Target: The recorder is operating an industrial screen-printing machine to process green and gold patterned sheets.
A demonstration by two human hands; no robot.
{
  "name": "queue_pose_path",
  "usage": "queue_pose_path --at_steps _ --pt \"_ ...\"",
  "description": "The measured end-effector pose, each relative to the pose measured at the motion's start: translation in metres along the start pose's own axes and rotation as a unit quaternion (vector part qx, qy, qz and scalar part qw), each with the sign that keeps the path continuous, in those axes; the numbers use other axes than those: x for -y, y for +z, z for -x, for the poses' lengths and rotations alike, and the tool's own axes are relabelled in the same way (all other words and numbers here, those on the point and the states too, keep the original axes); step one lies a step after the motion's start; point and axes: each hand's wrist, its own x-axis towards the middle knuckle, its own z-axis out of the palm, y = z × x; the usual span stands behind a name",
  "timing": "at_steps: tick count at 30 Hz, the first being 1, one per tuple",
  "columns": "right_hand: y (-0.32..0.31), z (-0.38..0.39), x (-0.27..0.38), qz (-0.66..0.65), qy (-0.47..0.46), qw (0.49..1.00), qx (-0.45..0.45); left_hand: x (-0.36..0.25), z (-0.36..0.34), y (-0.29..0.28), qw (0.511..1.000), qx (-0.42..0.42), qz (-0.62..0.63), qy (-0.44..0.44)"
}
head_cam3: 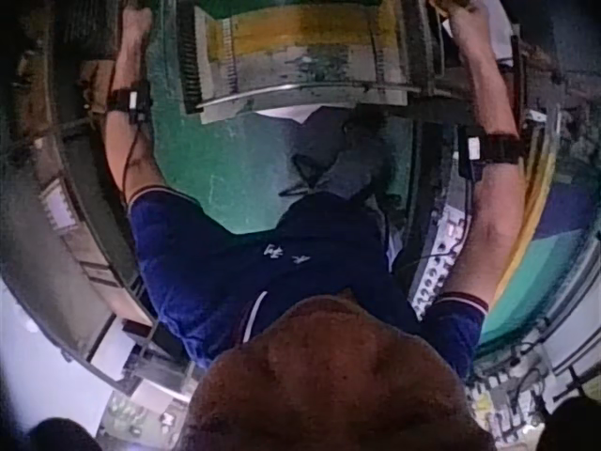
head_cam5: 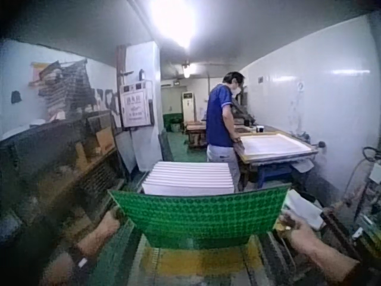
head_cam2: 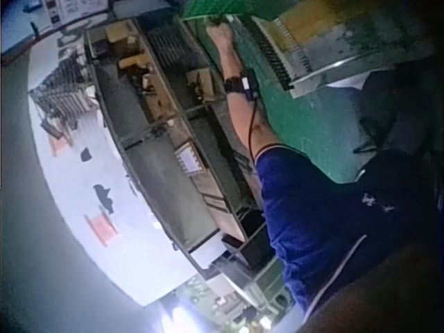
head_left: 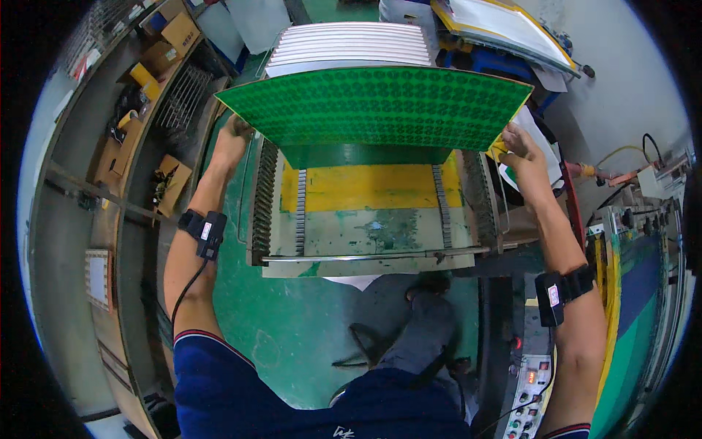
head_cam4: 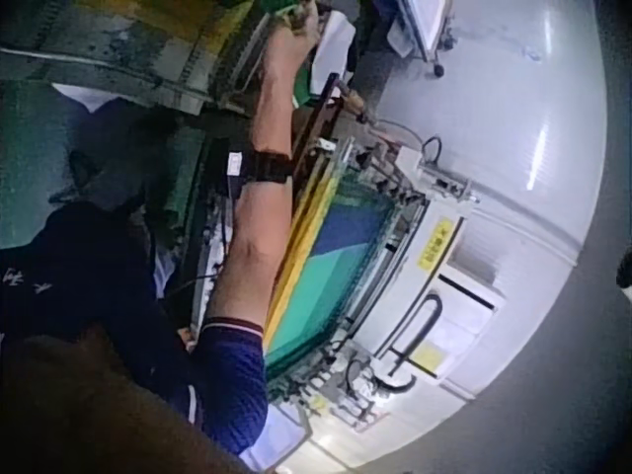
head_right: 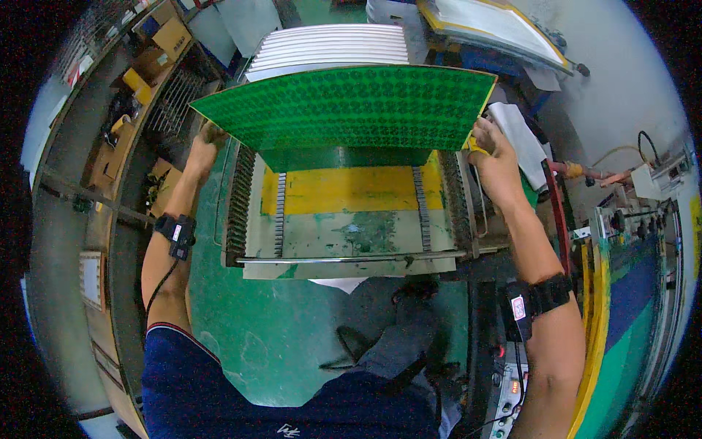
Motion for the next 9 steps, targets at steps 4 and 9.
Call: queue_pose_path --at_steps 4,9 --pt "0.0 -0.011 -0.011 -0.005 0.016 1.0 -0.023 0.012 -0.01 0.007 0.999 0.014 -0.051 0.003" --pt "-0.003 -0.043 -0.006 -0.053 0.021 0.996 0.064 0.057 -0.036 -0.003 0.994 0.038 0.084 0.065"
